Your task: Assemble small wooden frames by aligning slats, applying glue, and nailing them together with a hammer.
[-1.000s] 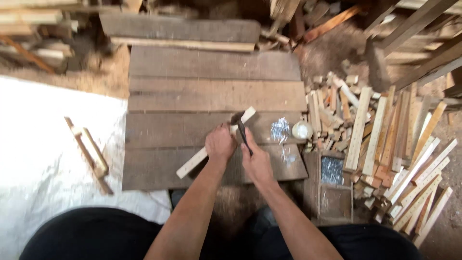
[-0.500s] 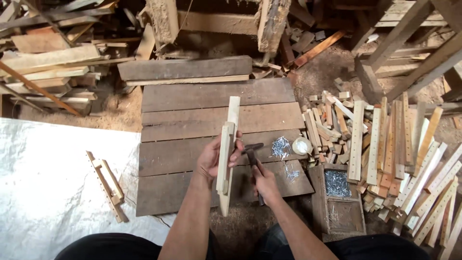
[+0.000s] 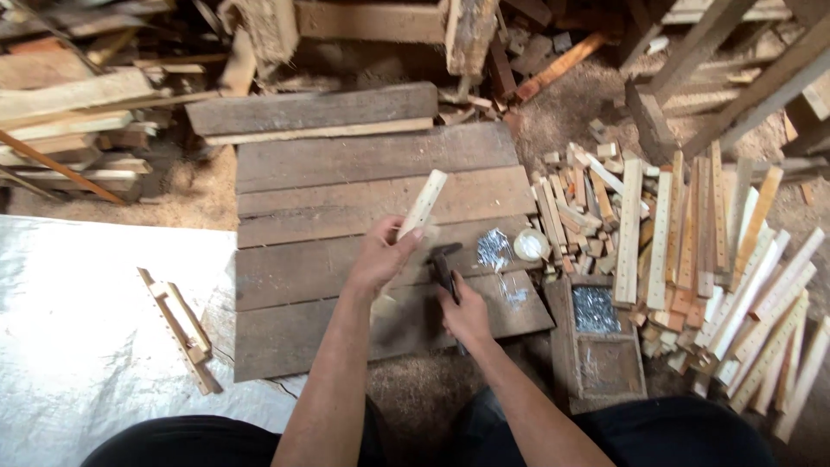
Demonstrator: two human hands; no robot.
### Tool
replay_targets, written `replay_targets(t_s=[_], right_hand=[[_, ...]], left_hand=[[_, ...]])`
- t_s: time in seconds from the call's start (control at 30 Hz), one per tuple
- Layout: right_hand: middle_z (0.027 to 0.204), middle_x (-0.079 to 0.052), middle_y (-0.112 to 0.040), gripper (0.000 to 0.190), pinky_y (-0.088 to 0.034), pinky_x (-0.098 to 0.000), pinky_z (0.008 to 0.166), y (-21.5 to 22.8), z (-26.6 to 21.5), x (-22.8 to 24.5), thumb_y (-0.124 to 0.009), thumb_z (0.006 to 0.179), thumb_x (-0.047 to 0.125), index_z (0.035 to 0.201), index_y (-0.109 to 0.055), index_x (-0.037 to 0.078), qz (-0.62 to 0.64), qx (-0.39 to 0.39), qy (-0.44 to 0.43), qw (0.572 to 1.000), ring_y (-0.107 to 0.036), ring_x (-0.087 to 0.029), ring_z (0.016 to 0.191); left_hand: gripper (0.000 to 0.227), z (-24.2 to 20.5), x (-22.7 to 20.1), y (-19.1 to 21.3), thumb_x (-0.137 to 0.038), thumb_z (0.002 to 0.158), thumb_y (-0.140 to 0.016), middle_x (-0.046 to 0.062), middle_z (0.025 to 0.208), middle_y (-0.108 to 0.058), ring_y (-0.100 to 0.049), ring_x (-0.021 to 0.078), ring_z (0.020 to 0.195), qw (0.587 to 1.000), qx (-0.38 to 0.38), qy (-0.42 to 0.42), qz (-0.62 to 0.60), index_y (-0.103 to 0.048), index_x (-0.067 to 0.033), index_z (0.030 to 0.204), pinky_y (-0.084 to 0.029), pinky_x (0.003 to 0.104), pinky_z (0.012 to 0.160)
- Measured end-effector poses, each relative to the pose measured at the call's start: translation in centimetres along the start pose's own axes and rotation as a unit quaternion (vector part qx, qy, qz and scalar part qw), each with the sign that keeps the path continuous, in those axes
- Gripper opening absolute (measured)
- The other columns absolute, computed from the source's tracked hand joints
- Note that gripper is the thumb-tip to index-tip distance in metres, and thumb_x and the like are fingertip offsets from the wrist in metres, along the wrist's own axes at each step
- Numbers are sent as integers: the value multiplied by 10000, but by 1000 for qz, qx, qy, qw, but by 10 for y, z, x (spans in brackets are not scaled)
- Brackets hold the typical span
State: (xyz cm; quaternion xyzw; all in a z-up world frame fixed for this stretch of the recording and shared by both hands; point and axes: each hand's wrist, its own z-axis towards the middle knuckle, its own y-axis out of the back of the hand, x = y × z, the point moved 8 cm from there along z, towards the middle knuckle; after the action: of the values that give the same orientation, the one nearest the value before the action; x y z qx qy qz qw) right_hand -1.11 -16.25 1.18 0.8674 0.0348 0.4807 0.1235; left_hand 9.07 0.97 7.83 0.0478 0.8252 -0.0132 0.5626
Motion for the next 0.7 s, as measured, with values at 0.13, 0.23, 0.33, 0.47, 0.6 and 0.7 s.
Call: replay_targets(t_s=[0.13,0.23,0.33,0.47,0.6,0.7], right_hand=[[756,-137,-726,425,-488,-289,445,0,39,-42,-650,1003,237,1403,-633,93,-126,-68,84,986,-623,-155,556],[861,-146,-765,362,-592,-381,626,8,26,-21,-719,942,277,1211,-746,36,-296,-145,155,931,-738,-278,742],[920,-142,-750,359,-622,-434,700,12,24,-8,-747,921,324,1156,-768,54,-368,-150,163,903,-742,-329,840],[902,-87,-779,277,-601,-486,755,30,28,-27,-742,878,389,1053,-804,184,-268,-162,99,945,-733,-366,885],[861,-83,-775,188,-589,-530,806,85,58,-66,-659,871,383,923,-813,288,-299,-236,25,924,-727,-399,891],[886,28,-775,198,-596,-461,847,113,79,-88,-766,787,422,965,-795,341,-216,-242,-16,946,-719,-301,969]], left_hand=[[374,7,34,25,-386,850,-759,58,1075,-751,-733,299,1037,919,-129,-14,372,-691,-264,1196,-573,435,858],[337,1,64,26,-279,947,-719,125,1057,-727,-734,311,1049,907,-161,16,389,-679,-151,1257,-575,450,903],[329,13,92,23,-368,973,-684,124,1011,-706,-742,324,983,895,-165,19,414,-657,-180,1242,-593,473,862],[304,16,89,19,-356,946,-707,114,980,-705,-742,335,961,877,-170,8,448,-657,-174,1183,-592,477,856],[340,13,75,16,-325,998,-656,162,1080,-712,-715,359,1097,889,-127,16,440,-645,-116,1266,-557,502,946],[413,2,61,-4,-365,994,-669,157,1139,-711,-690,354,1155,899,-67,27,431,-642,-123,1327,-544,507,982]])
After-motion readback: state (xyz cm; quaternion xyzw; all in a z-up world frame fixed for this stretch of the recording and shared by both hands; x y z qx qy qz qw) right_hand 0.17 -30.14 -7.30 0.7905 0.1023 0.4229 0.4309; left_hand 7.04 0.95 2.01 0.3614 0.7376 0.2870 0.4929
